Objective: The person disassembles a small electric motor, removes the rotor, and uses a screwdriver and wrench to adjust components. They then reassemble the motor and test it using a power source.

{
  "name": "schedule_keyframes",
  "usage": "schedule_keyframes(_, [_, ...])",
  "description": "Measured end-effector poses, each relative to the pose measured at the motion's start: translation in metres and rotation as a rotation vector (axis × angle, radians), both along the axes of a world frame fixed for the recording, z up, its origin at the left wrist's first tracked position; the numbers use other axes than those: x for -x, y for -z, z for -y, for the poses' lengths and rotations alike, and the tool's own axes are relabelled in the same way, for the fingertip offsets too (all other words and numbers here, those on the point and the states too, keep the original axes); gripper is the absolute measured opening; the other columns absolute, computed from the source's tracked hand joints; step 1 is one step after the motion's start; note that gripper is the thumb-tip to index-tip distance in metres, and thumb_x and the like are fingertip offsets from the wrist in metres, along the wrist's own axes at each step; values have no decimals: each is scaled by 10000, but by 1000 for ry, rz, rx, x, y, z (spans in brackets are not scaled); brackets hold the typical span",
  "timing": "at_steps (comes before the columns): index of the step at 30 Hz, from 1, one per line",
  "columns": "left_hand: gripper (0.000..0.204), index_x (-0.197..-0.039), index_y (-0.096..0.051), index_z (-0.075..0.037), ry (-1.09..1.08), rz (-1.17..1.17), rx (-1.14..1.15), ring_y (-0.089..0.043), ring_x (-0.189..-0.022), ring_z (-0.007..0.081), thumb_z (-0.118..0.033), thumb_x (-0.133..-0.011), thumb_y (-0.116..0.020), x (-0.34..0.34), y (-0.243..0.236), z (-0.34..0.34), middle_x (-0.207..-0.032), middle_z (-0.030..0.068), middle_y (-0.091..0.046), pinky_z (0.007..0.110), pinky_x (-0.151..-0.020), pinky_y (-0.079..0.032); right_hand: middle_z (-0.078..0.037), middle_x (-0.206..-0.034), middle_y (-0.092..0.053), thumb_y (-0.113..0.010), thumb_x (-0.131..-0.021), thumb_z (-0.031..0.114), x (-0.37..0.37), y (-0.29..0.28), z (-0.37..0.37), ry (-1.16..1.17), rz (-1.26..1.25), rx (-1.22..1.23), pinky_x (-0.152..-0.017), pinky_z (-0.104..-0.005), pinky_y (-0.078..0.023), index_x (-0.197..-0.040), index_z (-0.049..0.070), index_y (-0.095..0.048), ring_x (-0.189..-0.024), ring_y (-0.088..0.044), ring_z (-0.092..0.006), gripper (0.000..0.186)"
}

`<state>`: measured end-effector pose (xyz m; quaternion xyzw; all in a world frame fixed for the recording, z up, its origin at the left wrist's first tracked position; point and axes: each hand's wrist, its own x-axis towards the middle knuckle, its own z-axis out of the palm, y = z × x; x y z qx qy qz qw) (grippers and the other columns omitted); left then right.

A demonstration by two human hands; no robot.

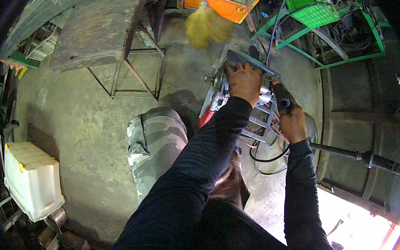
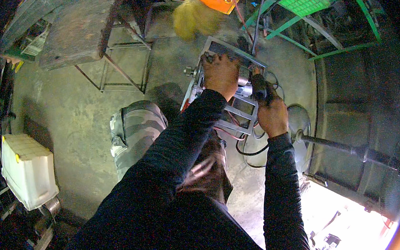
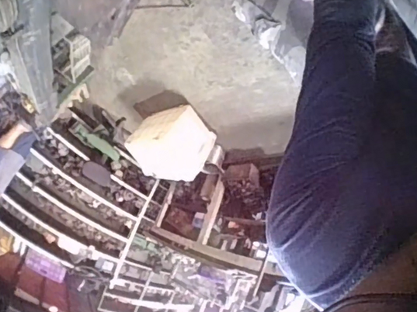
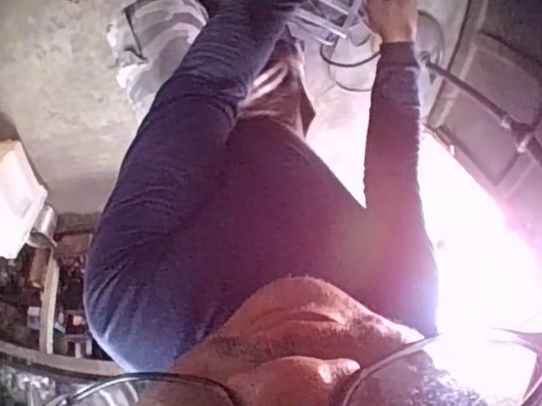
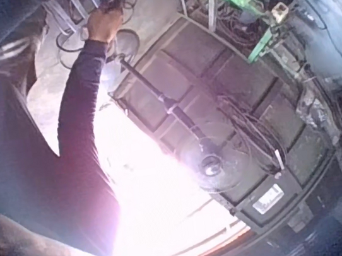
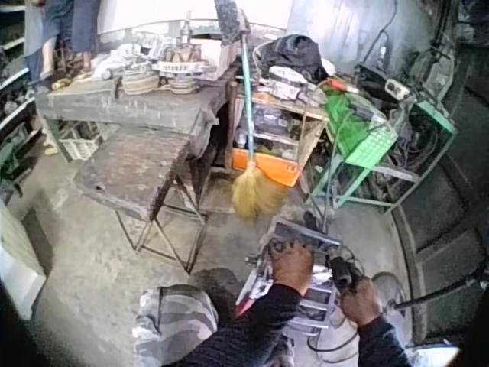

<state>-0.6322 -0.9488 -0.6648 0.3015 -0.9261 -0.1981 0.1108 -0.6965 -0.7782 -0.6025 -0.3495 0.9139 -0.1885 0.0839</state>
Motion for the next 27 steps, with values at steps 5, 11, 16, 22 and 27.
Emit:
schedule_keyframes(5, [330, -1193, -720, -157, -13, -14, 10, -596, -1242, 368, -173, -867, -671, 1, 3, 0, -1215, 162, -663, 694, -1128, -325, -264, -1097, -733, -605, -988, 175, 7, 0, -6, -12, 193, 141, -840, -465, -546, -1268, 20, -665, -1008, -708, -434, 326])
schedule_keyframes(11, [338, -1182, -705, -153, -13, -4, 80, -592, -1239, 362, -175, -846, -690, 1, 5, -1, -1191, 143, -668, 678, -1095, -351, -266, -1120, -721, -563, -1005, 175, 5, -10, 1, 28, 218, 128, -907, -459, -526, -1253, 20, -673, -1092, -680, -439, 312])
schedule_keyframes(16, [325, -1169, -707, -154, -2, 30, 87, -597, -1235, 351, -168, -845, -682, 1, 4, 1, -1196, 135, -672, 677, -1092, -344, -250, -1143, -677, -514, -1034, 193, 11, -6, 13, 79, 314, 9, -891, -462, -515, -1309, 74, -649, -1083, -638, -421, 328])
schedule_keyframes(22, [324, -1162, -710, -156, -14, 10, 98, -613, -1207, 346, -174, -840, -686, 3, 5, 1, -1172, 128, -681, 678, -1086, -346, -91, -733, -647, -611, -1018, 281, 22, 23, 4, -43, 186, 246, -624, -355, -468, -1123, -31, -698, -658, -587, -158, 340])
schedule_keyframes(27, [351, -1166, -710, -160, -9, 9, 66, -611, -1217, 350, -187, -816, -713, 2, 5, 0, -1181, 133, -677, 672, -1107, -343, -89, -741, -657, -615, -1015, 283, 25, 28, -1, -155, -11, 268, -603, -355, -452, -1120, -40, -696, -634, -574, -173, 349])
